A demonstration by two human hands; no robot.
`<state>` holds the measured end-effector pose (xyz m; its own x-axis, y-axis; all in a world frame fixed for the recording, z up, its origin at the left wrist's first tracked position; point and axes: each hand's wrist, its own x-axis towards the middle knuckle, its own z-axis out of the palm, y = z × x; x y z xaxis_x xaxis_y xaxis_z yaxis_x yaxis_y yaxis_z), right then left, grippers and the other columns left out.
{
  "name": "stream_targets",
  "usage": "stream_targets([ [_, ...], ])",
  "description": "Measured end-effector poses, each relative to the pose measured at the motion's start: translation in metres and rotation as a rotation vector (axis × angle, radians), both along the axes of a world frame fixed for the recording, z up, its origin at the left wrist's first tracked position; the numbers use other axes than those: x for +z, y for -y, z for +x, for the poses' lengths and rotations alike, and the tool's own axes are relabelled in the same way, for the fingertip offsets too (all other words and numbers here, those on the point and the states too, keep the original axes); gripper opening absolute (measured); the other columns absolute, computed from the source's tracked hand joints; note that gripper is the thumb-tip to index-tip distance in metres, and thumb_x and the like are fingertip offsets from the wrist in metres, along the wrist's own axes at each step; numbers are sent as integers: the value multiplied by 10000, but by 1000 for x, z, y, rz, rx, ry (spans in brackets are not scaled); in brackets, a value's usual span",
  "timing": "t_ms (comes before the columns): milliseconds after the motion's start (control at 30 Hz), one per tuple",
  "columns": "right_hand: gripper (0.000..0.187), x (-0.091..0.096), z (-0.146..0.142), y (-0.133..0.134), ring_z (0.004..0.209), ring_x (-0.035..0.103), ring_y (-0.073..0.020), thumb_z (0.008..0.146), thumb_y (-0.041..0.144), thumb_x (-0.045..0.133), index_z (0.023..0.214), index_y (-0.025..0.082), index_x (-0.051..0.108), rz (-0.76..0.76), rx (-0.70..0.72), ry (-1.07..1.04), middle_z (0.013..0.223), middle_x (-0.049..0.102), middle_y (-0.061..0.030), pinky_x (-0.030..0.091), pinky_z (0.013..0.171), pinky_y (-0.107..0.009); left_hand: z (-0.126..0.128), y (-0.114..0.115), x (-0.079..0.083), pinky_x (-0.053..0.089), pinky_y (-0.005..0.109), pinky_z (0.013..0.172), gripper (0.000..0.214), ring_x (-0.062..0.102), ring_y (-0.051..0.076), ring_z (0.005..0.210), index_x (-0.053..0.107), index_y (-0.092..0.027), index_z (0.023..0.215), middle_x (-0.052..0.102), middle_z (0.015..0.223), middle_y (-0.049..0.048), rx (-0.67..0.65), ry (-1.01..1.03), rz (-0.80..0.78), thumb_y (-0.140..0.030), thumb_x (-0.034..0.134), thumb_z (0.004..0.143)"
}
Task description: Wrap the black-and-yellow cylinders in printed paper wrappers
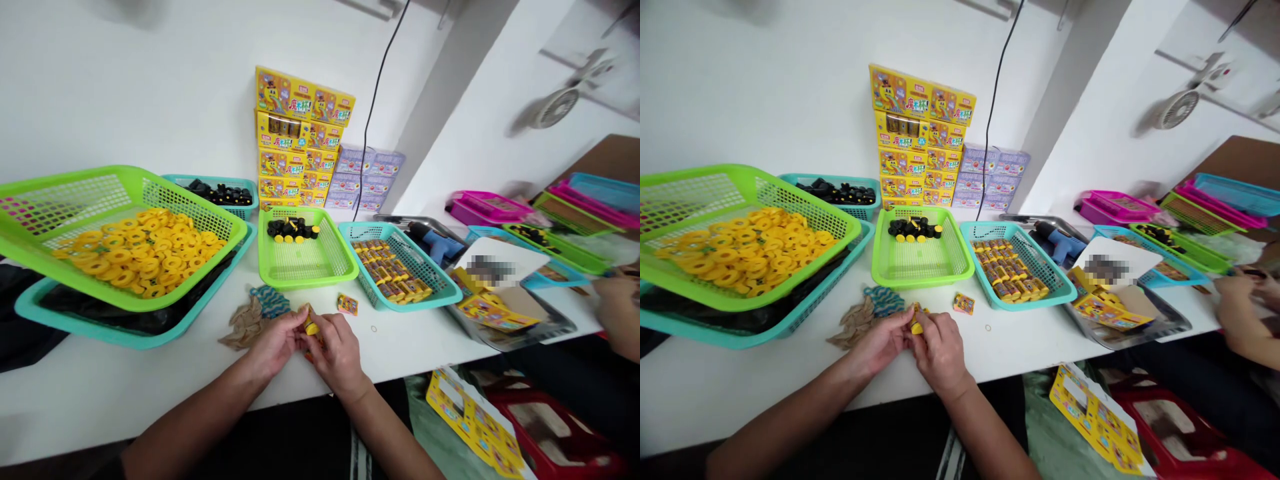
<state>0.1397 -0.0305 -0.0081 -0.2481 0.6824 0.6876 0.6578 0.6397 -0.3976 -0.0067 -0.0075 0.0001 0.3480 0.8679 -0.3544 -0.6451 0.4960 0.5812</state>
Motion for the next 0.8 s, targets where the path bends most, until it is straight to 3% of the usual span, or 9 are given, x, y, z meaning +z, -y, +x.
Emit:
stream_targets([
  [200,331,1,2,-3,851,616,-206,899,240,629,1220,196,562,-61,47,-159,958,655,-77,533,760,-358,-4,-3,4,513,285,668,130,652,168,703,700,-97,916,705,824,88,-53,68,-64,-170,622,842],
  [367,313,-4,0,-5,834,606,-207,892,225,644,1201,197,599,-35,63,-139,931,654,-84,530,718,-344,-3,-2,0,507,269,622,117,631,148,669,698,-110,908,699,837,75,2,63,-29,-198,645,850],
  [500,251,-5,-1,-5,769,599,-188,903,215,632,1153,198,622,-26,67,-178,858,656,-62,515,661,-317,0,0,-3,511,256,630,105,611,122,645,699,-99,896,689,832,66,-17,66,-50,-181,672,837],
  [600,212,-4,0,-4,730,587,-192,907,214,623,1115,181,637,49,35,-83,806,647,-64,499,635,-326,0,1,-5,505,243,633,114,605,112,635,703,-94,896,684,818,63,-37,66,-63,-186,683,833],
  [700,224,-4,3,-2,758,593,-205,901,221,631,1121,180,630,84,15,-11,844,661,-79,503,661,-346,-1,0,-5,501,249,633,113,609,122,638,700,-93,885,686,812,73,-40,35,-65,-192,667,842],
  [800,268,-6,4,-3,797,609,-206,900,226,632,1163,186,603,36,2,-86,906,673,-85,518,699,-351,-4,-2,-1,509,269,655,103,625,140,666,694,-103,872,692,826,78,-36,51,-90,-174,620,862],
])
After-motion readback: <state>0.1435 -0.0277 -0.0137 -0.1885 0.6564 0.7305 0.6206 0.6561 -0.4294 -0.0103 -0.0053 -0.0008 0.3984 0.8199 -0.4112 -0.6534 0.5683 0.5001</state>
